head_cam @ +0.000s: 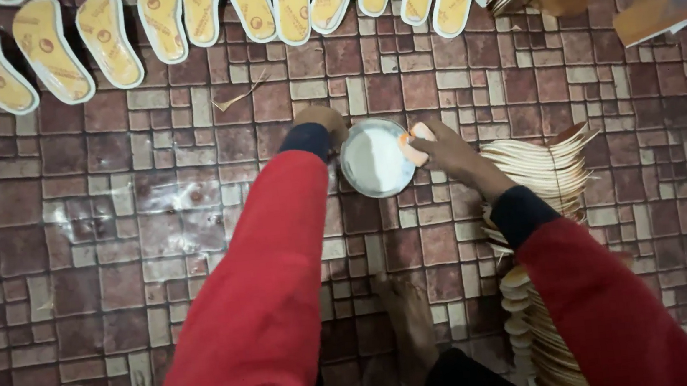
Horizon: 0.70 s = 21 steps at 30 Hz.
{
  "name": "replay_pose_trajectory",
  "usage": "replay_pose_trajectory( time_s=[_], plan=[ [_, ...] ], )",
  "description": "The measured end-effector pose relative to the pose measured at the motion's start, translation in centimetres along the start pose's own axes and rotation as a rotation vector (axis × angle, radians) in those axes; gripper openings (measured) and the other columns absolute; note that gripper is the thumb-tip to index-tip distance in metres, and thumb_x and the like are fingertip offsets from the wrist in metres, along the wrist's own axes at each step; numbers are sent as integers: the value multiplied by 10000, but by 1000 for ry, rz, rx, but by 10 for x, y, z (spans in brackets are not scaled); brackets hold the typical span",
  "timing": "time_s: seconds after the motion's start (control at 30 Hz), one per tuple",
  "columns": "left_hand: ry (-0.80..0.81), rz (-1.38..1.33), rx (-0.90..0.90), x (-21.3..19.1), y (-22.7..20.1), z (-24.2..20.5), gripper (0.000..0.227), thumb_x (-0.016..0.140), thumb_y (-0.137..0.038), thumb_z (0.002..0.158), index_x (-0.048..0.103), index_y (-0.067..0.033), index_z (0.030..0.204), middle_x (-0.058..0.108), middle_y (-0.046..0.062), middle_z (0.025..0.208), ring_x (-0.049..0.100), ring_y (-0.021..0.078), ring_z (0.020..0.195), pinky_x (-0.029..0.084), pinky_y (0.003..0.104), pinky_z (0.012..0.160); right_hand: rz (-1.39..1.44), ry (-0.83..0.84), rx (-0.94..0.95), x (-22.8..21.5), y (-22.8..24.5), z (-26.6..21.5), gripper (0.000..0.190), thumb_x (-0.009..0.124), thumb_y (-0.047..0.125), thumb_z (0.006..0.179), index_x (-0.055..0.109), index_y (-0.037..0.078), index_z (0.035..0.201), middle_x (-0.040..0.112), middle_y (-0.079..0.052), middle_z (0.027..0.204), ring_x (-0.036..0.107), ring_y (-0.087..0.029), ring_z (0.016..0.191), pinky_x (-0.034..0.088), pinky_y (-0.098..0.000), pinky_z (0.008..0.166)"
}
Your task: The person sits on a tiled floor and applies a white adhesive to the edges of yellow shoe insoles using a sponge. They dip the sponge into a small metal bowl of glue and rub it along the perimeter of each insole, handling them one at a time from a large batch laid out on the floor.
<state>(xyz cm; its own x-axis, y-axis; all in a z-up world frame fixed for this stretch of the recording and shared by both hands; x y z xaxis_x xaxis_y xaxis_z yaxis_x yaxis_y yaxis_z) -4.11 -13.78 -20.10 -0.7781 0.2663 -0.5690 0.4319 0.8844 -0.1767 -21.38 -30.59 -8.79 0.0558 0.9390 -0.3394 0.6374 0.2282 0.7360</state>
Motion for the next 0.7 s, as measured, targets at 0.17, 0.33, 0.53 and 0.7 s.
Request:
replay_pose_trajectory(
  time_s=[0.17, 0.33, 0.53, 0.7],
  plan=[
    [-271, -291, 116, -27, -21, -40, 274, 655, -182, 767, 801, -111, 988, 769, 98, 1007, 721, 362, 990, 565, 542, 891, 42, 3, 24, 6, 22, -40, 621, 712, 364, 966, 479, 56, 1453, 564, -203, 1237, 638, -302, 1067, 629, -429, 829],
    [-124, -185, 35, -12, -35, -32, 388, 666, -217, 744, 774, -115, 1102, 732, 95, 1175, 677, 358, 1121, 481, 548, 1011, 47, -17, 46, 5, -7, -39, 562, 709, 330, 968, 510, 60, 1419, 579, -180, 1186, 649, -296, 1028, 656, -415, 777],
    [-115, 13, 69, 6, -57, -52, 275, 656, -238, 757, 799, -176, 983, 747, 58, 1139, 694, 302, 1115, 505, 490, 999, 97, -2, 110, 14, -43, -50, 638, 670, 304, 991, 390, 51, 1506, 397, -264, 1432, 551, -398, 1251, 608, -464, 930],
    [-261, -53, 118, -9, -103, -136, 305, 555, -123, 882, 767, -68, 1095, 733, 132, 1203, 665, 334, 1180, 505, 557, 995, 86, -20, 156, 4, -90, -59, 705, 709, 447, 963, 434, 77, 1496, 442, -229, 1440, 628, -358, 1172, 604, -421, 957]
  ],
)
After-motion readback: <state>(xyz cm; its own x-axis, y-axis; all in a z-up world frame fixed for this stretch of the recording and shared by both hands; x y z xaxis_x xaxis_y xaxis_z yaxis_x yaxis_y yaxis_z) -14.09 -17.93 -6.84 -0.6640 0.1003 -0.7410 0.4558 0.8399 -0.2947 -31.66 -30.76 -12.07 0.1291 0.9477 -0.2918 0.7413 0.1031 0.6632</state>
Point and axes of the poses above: each hand's wrist, its own z-axis towards the middle knuckle, its own x-axis out of the palm, y = z × x, the point moved 5 cm from there along z, towards the middle knuckle
